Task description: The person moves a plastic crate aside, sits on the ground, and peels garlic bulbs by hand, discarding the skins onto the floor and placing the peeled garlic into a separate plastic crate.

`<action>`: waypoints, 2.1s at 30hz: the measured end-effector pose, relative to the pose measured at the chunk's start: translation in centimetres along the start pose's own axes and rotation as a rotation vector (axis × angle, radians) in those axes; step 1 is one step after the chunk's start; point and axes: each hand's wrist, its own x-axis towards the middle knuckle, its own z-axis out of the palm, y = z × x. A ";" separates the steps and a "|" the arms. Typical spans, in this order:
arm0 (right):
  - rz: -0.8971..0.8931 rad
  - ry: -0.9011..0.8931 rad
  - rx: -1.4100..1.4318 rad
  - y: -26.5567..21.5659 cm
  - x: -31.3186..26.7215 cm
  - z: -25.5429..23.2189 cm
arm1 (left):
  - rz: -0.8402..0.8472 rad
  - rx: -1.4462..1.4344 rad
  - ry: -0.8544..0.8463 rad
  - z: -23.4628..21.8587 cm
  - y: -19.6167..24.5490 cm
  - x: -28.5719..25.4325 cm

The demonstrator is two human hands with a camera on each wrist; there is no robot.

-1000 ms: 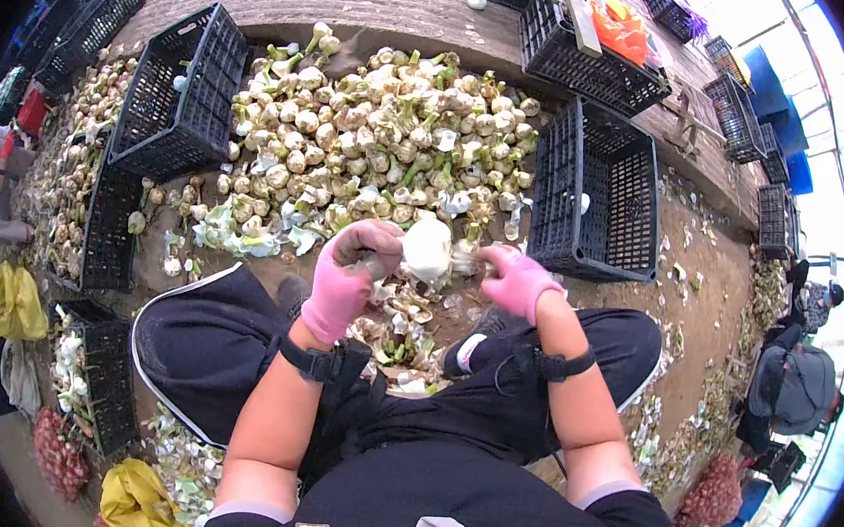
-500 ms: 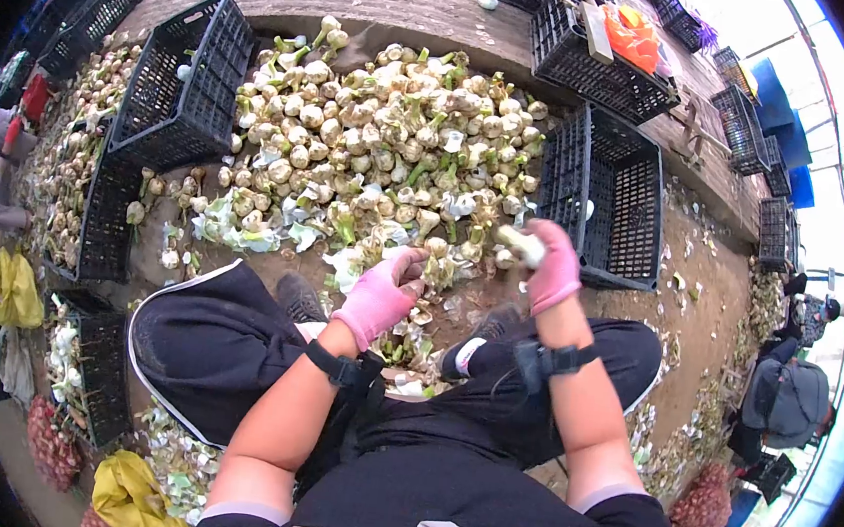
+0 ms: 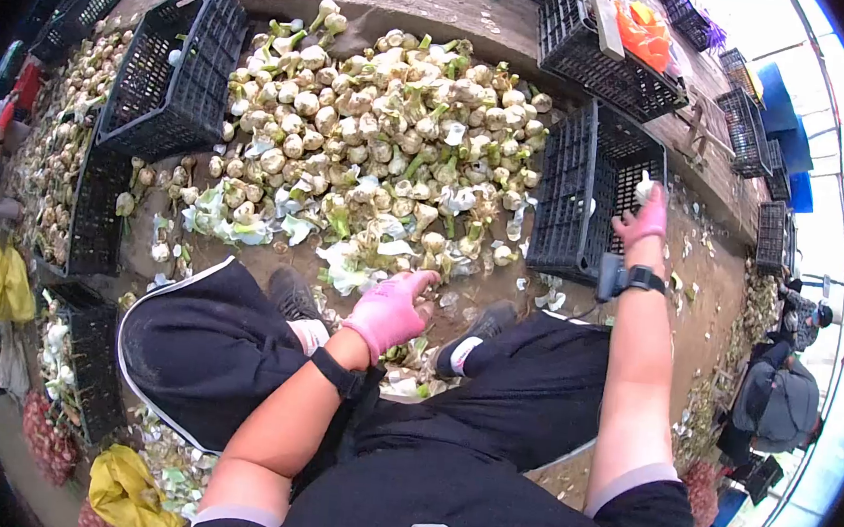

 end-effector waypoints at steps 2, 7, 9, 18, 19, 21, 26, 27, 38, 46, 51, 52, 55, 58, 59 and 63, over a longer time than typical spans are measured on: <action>-0.128 -0.333 -0.298 4.9 3.8 2.1 | 0.028 0.044 -0.032 0.5 -0.2 -0.2; -0.271 -0.895 -0.867 14.9 -2.3 11.9 | 0.014 0.098 -0.087 1.5 -0.7 0.2; -0.147 -0.936 -0.887 18.2 -3.5 15.1 | 0.005 0.140 -0.110 1.8 -1.0 0.5; -0.074 -0.388 -1.520 21.7 -6.6 21.8 | -0.065 0.188 -0.212 1.1 -0.2 1.0; -0.121 -0.373 -1.550 22.0 -6.7 21.5 | -0.068 0.186 -0.208 1.1 -0.3 1.2; -0.261 -0.422 -1.596 22.4 -6.3 20.7 | -0.065 0.175 -0.217 1.2 -0.4 1.0; -0.531 -0.797 -1.139 21.5 -8.1 15.8 | -0.128 0.083 0.121 0.2 -0.6 1.8; -0.479 -0.904 -1.051 20.2 -9.7 15.0 | -0.145 0.103 0.249 -0.5 -0.4 2.3; -0.012 -1.330 -0.241 13.5 -20.1 7.4 | -0.080 -1.141 0.282 -4.1 -1.4 3.2; 0.027 -1.124 -0.098 10.1 -24.1 5.8 | 0.138 -1.163 0.297 -3.8 1.0 1.0; -1.097 -0.945 -0.378 10.0 -25.0 5.1 | 0.154 -1.330 0.103 -4.5 2.0 0.3; -1.145 -0.906 -0.377 10.2 -25.1 5.1 | 0.133 -1.330 0.108 -4.6 2.2 0.1; -1.187 -0.850 -0.377 10.5 -25.4 4.7 | 0.116 -1.318 0.117 -4.9 2.9 -0.4; -1.260 -0.809 -0.391 10.3 -25.7 4.6 | 0.125 -1.282 0.144 -4.8 3.0 -0.8; -1.205 -0.844 -0.339 10.2 -25.8 4.7 | 0.131 -1.258 0.164 -4.8 3.0 -0.9; -0.106 -1.081 0.127 10.2 -26.7 4.2 | 0.257 -0.876 0.352 -4.3 2.8 -1.2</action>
